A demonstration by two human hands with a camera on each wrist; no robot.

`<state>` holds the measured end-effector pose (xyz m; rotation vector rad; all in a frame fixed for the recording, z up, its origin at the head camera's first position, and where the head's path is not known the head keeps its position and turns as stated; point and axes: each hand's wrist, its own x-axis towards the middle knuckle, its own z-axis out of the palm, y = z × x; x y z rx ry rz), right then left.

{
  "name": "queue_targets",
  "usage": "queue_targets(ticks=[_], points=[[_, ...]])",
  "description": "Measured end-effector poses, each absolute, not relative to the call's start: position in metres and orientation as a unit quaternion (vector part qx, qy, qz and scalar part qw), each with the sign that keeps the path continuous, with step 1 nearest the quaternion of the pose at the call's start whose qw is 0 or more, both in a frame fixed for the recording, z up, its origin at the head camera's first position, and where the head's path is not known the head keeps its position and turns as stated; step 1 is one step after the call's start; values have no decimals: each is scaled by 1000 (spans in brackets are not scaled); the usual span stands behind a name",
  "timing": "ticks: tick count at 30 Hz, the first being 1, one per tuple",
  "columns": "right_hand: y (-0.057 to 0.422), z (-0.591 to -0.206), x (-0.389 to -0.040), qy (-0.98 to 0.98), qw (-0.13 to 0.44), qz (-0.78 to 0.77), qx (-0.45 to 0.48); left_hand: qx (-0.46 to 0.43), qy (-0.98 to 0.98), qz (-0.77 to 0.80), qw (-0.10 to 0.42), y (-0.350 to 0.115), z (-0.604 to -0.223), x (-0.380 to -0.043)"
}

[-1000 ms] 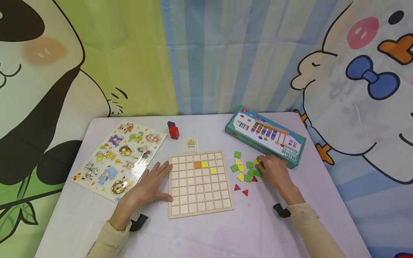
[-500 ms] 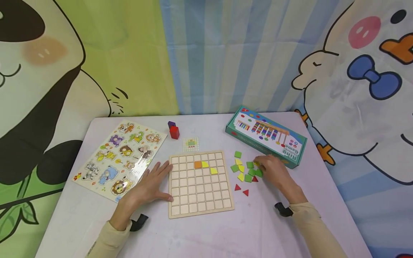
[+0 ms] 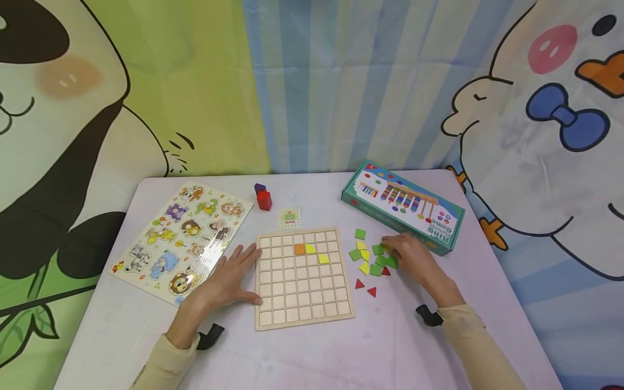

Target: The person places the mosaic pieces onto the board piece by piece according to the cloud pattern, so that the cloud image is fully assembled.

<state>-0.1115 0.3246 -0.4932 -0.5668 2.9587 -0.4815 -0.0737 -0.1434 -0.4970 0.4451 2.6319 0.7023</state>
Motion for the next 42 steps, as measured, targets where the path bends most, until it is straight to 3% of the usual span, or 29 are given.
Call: queue_targets(ticks=[19, 32, 42], points=[[333, -508, -109, 969, -62, -112, -212, 165, 938, 241, 185, -144, -495, -73], [334, -508, -110, 956, -79, -130, -252, 162, 937, 245, 189, -145, -489, -73], [332, -515, -108, 959, -103, -138, -226, 164, 936, 248, 188, -144, -489, -73]])
